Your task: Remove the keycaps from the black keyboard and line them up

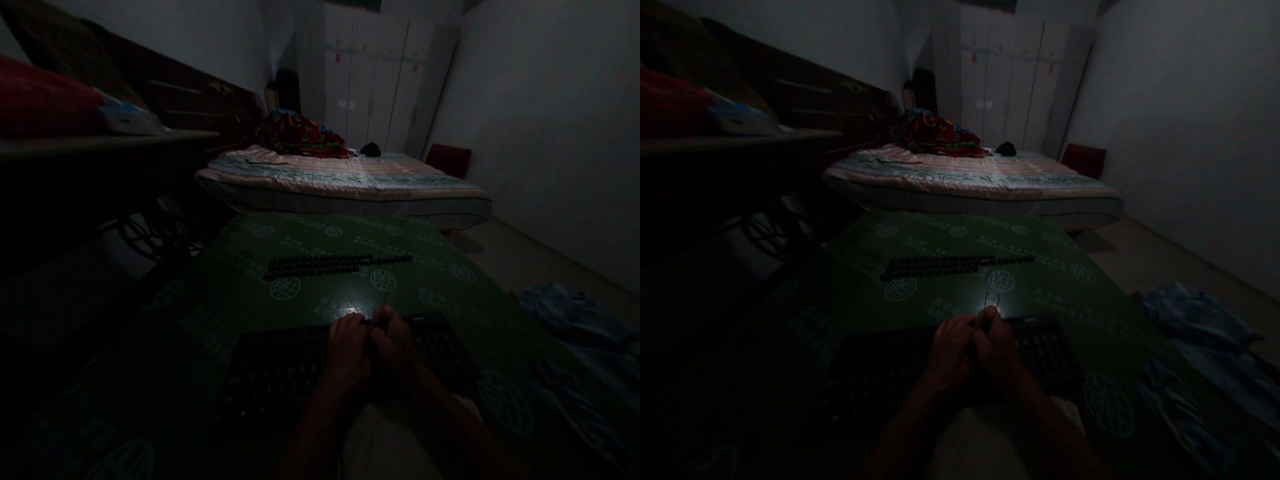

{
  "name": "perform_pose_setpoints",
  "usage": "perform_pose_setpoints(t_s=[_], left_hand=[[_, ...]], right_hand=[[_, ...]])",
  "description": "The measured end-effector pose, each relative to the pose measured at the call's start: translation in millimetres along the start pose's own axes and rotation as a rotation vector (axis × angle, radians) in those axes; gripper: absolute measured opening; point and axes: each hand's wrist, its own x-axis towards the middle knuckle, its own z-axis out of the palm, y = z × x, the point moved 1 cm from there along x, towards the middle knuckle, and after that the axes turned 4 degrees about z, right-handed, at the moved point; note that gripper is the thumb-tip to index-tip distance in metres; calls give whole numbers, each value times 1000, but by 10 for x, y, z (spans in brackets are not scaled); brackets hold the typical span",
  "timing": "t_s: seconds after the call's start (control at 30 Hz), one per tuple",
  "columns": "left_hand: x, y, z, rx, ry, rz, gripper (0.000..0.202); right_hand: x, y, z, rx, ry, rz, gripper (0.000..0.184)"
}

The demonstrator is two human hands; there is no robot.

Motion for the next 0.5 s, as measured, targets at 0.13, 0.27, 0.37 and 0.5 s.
perform_pose_setpoints(t_s=[0.13,0.27,0.37,0.5], left_hand=[[4,2,-2,-17,7,9,33],[4,-15,16,-16,0,-3,33],[-6,-48,50,8,19,18,34],[-13,-54,58,28,12,45,34]], right_hand=[[-15,-32,3,-72,-14,-44,5],[-16,-11,1,-56,0,-49,5],[-21,-1,0,-56,-8,-62,5],[-28,5,4,-50,-11,-66,5]])
